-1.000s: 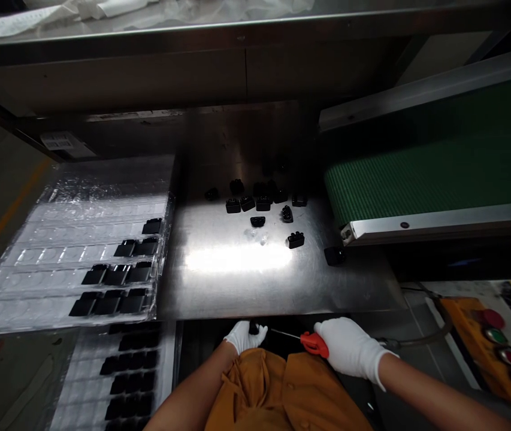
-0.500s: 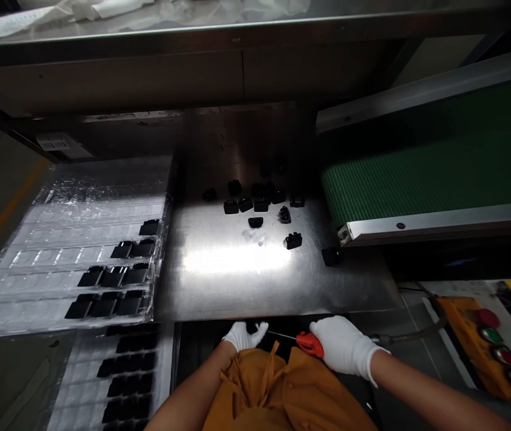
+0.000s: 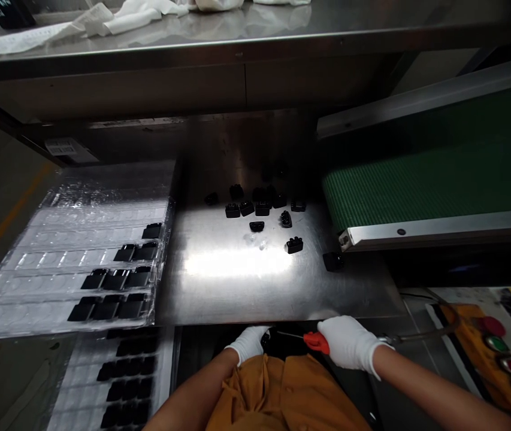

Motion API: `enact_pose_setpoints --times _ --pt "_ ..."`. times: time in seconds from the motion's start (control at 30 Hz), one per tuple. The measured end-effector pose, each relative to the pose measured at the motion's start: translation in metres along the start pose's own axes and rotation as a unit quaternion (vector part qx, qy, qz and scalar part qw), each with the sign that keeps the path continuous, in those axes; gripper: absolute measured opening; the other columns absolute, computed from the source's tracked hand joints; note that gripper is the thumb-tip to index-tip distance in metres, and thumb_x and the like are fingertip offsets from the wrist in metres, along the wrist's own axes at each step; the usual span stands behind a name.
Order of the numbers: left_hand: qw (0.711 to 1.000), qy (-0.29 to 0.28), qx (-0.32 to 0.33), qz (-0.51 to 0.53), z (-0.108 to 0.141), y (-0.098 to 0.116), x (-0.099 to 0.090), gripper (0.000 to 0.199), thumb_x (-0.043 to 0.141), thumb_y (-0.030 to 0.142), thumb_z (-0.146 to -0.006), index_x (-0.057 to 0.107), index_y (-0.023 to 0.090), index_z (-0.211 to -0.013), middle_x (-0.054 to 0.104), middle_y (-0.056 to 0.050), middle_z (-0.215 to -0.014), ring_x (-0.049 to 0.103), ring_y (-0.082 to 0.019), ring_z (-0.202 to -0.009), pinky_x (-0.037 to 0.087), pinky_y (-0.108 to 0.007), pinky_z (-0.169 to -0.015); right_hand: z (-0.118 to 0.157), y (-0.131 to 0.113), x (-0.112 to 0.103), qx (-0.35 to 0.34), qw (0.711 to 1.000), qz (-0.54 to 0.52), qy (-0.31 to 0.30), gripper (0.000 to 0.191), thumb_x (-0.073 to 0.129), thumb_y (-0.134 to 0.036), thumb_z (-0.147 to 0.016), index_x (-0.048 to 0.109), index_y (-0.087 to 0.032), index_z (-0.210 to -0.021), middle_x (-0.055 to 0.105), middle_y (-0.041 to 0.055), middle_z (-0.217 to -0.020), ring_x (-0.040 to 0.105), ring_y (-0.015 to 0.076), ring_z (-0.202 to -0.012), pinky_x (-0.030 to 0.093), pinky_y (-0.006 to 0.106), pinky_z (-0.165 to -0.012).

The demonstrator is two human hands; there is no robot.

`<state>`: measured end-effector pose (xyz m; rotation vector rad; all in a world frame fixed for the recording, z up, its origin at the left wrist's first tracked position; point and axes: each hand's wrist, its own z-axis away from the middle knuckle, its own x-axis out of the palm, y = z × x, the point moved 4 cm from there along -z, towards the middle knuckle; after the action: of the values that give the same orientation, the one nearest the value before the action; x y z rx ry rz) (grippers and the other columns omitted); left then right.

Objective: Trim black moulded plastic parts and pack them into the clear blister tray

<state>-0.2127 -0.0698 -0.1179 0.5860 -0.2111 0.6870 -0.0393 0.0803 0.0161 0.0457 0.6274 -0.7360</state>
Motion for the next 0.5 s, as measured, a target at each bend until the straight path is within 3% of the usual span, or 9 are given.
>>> enact_pose_setpoints --times 0.1,0.17,0.23,0.37,0.5 --pt "0.999 -0.027 -0.009 -0.039 0.001 0.002 0.002 0.039 0.079 -0.008 -0.044 0.068 0.020 -0.070 0.067 0.000 -0.082 0.060 -0.023 -0.094 0.046 -0.027 -0.086 0.000 0.004 0.001 -0.014 1.000 -0.003 -0.019 0.022 0.063 -0.017 -0.067 0.071 -0.015 -0.087 0.074 0.0151 -0.085 0.071 0.0365 -0.079 0.042 0.035 -0.062" --pt "0.998 -0.034 -0.022 -0.057 -0.001 0.000 0.003 0.045 0.076 -0.013 -0.039 0.069 0.020 -0.070 0.068 0.001 -0.080 0.061 -0.022 -0.091 0.046 -0.025 -0.084 0.001 0.004 0.002 -0.026 0.999 -0.005 -0.020 0.022 0.062 -0.018 -0.067 0.071 -0.016 -0.086 0.074 0.0140 -0.085 0.071 0.0358 -0.079 0.042 0.035 -0.061" --pt "0.997 -0.026 -0.041 -0.062 -0.004 -0.007 0.004 0.039 0.077 -0.011 -0.045 0.069 0.017 -0.070 0.066 0.002 -0.073 0.060 -0.018 -0.080 0.046 -0.024 -0.079 0.003 0.004 0.000 -0.027 1.000 -0.004 -0.008 0.023 0.061 -0.018 -0.068 0.071 -0.016 -0.088 0.075 0.0150 -0.087 0.071 0.0364 -0.081 0.042 0.035 -0.062" --pt "0.995 0.021 -0.093 -0.034 -0.012 -0.023 0.006 0.010 0.071 0.006 -0.077 0.064 0.013 -0.075 0.060 0.005 -0.066 0.052 -0.009 -0.058 0.047 -0.023 -0.063 0.007 -0.002 -0.004 -0.037 0.999 -0.005 0.004 0.021 0.061 -0.021 -0.068 0.070 -0.018 -0.087 0.075 0.0131 -0.085 0.071 0.0352 -0.078 0.041 0.035 -0.061" --pt "0.983 0.067 -0.152 0.072 -0.011 -0.023 0.004 0.013 0.063 0.023 -0.090 0.062 0.013 -0.083 0.061 0.003 -0.074 0.056 -0.009 -0.060 0.050 -0.024 -0.058 0.011 -0.010 -0.005 -0.042 0.999 0.001 0.018 0.021 0.061 -0.021 -0.069 0.069 -0.018 -0.088 0.074 0.0127 -0.086 0.071 0.0350 -0.079 0.042 0.035 -0.063"
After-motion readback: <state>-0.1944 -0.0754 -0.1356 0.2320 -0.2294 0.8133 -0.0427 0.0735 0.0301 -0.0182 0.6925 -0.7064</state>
